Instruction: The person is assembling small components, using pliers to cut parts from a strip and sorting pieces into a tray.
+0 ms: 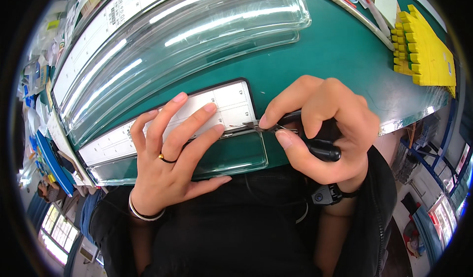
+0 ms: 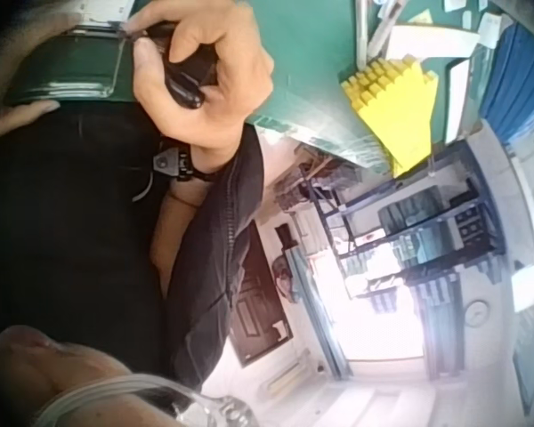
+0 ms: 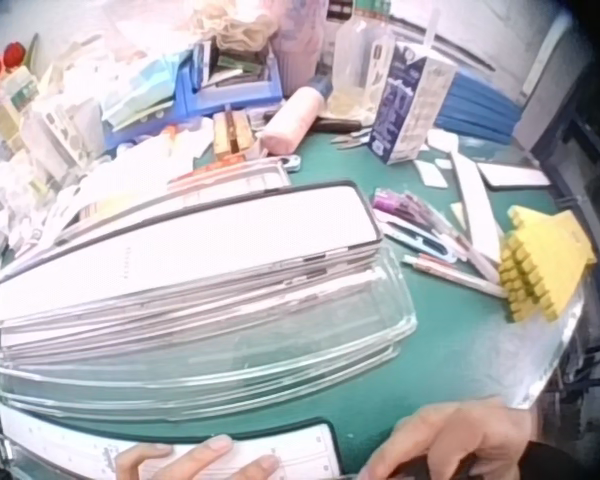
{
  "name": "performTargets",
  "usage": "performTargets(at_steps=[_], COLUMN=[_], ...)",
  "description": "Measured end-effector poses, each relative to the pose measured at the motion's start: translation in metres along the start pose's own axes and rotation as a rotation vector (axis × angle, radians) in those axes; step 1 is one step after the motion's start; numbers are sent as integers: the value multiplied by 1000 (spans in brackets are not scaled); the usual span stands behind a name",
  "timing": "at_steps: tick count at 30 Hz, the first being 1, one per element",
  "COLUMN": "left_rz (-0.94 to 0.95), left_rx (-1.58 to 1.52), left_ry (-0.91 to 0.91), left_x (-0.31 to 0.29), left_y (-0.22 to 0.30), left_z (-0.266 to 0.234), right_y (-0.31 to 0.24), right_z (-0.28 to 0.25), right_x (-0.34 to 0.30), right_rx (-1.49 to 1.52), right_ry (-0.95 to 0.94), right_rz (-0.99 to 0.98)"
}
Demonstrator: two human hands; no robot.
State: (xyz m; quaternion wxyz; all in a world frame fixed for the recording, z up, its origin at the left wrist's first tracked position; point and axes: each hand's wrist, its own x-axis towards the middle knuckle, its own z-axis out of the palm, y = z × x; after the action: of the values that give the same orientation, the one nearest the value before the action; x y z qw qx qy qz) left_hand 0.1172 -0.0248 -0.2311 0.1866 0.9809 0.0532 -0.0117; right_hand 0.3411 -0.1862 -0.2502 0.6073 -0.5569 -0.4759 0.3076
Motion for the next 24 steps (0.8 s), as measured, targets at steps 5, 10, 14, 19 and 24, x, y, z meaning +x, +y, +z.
performTargets(at_steps=[5,10,14,19,24], left_rz=[18,10,15,14,10], left_rx=[-18,-24,-38,-95,-166], left_ry=[26,26,37,55,77], left_x=[1,1,1,1,0], left_y=[-1,-1,-1,-4,-4], left_z=[1,1,1,2,3], right_y=[-2,-2,-3,-5,-5], right_z=[-1,-3,-2,-1,-2], right_x=[0,-1,-1,0,1], right_rx=[31,12,-1,-29,-25], right_ry=[54,29,23,20,12], right_rz=[8,29,39,30,45])
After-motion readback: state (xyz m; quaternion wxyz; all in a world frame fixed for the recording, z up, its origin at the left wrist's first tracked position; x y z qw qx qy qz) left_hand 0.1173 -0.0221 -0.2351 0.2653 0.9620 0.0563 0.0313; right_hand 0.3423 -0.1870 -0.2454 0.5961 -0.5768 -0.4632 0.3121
